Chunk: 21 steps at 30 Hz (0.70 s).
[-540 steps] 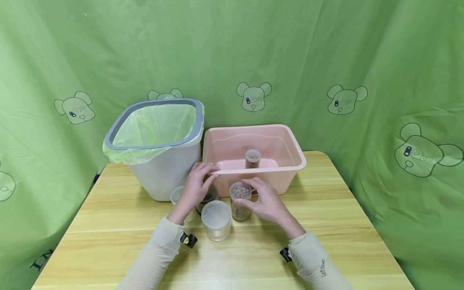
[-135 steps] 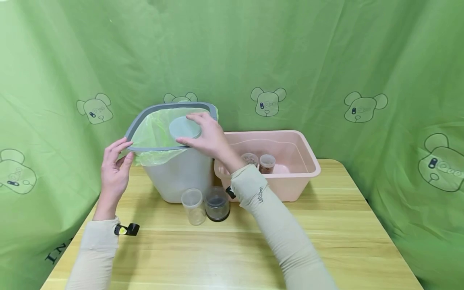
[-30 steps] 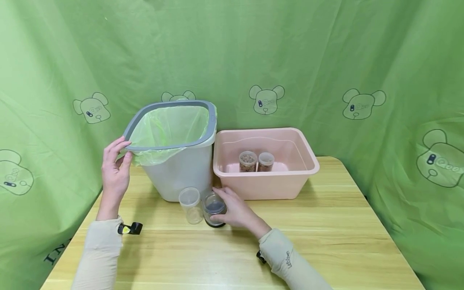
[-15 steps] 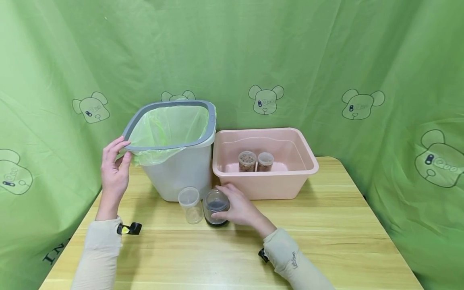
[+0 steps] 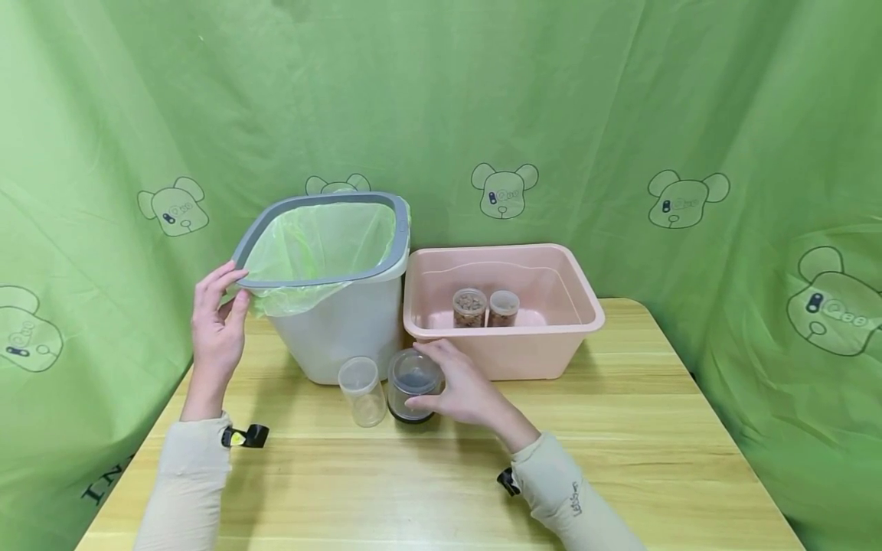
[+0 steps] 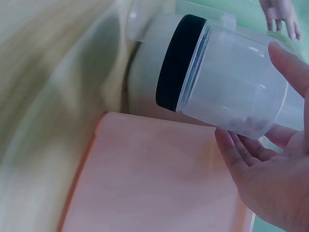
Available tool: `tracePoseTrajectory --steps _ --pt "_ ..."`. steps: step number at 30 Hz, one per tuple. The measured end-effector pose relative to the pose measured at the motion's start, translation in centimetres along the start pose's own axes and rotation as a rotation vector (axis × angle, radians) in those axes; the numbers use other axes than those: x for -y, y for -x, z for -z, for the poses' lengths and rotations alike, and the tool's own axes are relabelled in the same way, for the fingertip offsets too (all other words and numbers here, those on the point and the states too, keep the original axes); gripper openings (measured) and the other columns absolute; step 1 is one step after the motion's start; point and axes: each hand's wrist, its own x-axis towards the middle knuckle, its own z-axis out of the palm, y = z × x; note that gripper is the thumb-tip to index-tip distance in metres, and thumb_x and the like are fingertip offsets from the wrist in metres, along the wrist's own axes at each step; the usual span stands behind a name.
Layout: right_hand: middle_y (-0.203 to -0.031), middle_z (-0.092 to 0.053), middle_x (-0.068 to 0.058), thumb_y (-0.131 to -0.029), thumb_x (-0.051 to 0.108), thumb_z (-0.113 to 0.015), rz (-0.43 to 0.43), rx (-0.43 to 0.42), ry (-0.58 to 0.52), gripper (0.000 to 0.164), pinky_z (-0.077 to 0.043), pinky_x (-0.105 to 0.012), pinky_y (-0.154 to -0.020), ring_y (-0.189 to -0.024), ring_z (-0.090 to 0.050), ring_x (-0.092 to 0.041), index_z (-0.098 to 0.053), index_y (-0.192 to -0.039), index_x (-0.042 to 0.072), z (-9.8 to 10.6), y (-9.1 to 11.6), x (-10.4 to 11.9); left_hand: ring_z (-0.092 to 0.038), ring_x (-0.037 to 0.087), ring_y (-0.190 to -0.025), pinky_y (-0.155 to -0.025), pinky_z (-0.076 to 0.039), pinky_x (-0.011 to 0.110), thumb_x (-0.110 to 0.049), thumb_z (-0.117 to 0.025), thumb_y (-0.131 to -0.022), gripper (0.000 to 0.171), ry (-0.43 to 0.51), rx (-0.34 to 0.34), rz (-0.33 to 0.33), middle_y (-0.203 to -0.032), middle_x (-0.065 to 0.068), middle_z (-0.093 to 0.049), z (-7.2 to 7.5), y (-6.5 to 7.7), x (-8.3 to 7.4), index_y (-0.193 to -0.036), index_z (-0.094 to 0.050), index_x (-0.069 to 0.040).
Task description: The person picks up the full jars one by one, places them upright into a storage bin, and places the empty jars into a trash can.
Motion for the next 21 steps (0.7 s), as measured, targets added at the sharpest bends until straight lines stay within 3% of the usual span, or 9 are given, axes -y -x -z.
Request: tracePoseTrajectory --steps 11,17,21 --pt "-0.143 -0.056 -0.010 -0.076 0.035 -0.092 0.046 -0.056 -0.022 0.090 -0.047 -0.056 -0.110 -0.126 -0.056 -0.029 -0.050 -0.153 0.013 2.7 0.2 1.7 -0.048 0.012 -0.137 -0.108 -0.049 0.019 -0.004 -0.058 -0.104 0.032 0.000 -0.003 0.001 -0.154 -0.002 -0.048 0.1 0.1 -0.1 -0.135 -0.064 -0.007" --pt "-0.155 -0.051 -0.010 -0.076 0.035 -0.092 0.055 -0.091 -0.027 0.089 -0.040 -0.060 -0.118 -0.143 -0.047 -0.035 -0.051 -0.153 0.014 4.4 0.0 2.2 -0.048 0.012 -0.137 -0.108 -0.049 0.020 -0.005 -0.058 -0.104 0.032 -0.003 0.002 0.006 -0.154 -0.003 -0.047 0.1 0.0 -0.2 -0.136 -0.064 -0.008" --pt "-0.155 -0.052 -0.010 -0.078 0.034 -0.092 0.053 -0.129 -0.031 0.086 -0.042 -0.057 -0.118 -0.143 -0.048 -0.034 -0.053 -0.152 0.014 5.7 -0.1 2.3 -0.047 0.012 -0.138 -0.109 -0.049 0.020 -0.005 -0.058 -0.104 0.033 -0.007 0.012 0.017 -0.155 -0.004 -0.047 0.1 0.1 -0.3 -0.136 -0.064 -0.009"
